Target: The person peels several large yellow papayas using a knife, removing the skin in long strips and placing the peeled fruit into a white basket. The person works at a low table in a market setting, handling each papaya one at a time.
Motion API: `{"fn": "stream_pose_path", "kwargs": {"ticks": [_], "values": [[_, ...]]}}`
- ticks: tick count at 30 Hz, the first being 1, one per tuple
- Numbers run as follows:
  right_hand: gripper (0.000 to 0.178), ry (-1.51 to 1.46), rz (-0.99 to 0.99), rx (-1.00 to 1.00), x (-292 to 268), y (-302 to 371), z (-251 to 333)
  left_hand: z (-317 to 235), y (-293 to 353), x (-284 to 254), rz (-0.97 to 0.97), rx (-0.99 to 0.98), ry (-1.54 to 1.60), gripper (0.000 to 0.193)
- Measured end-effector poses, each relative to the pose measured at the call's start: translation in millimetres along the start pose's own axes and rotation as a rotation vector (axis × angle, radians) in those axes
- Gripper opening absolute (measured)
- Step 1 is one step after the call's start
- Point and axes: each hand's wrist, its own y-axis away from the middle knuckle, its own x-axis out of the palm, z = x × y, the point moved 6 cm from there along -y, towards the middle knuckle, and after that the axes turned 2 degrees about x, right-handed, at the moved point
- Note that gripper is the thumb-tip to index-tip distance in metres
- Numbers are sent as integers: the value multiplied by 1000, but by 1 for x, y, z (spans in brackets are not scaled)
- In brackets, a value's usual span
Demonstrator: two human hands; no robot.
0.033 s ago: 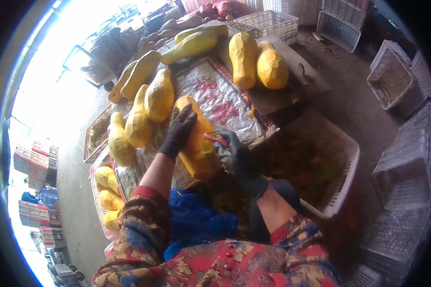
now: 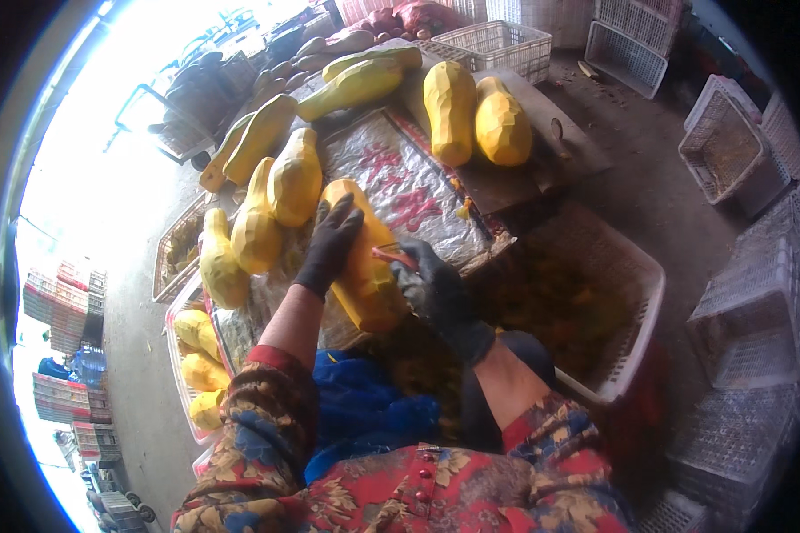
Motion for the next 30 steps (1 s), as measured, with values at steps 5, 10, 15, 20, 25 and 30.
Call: {"fn": "stream_pose_path", "kwargs": {"ticks": [5,10,15,20,25,30], "values": [[37,372,2,-280,18,2,35,23,-1,2,-8,129,5,58],[35,349,99,80,16,68,2,7,20,-3,-132,0,-12,58],[41,70,399,243,7,139,-11,26,13,4,-180,-3,66,59],[41,111,174,453,1,93,-19,84,-22,24,-71,140,-77,61],[28,388,84,-135,22,34,30,82,-19,27,-72,116,-96,61],[29,458,168,-78,10,105,18,46,1,9,-96,-36,60,61]]}}
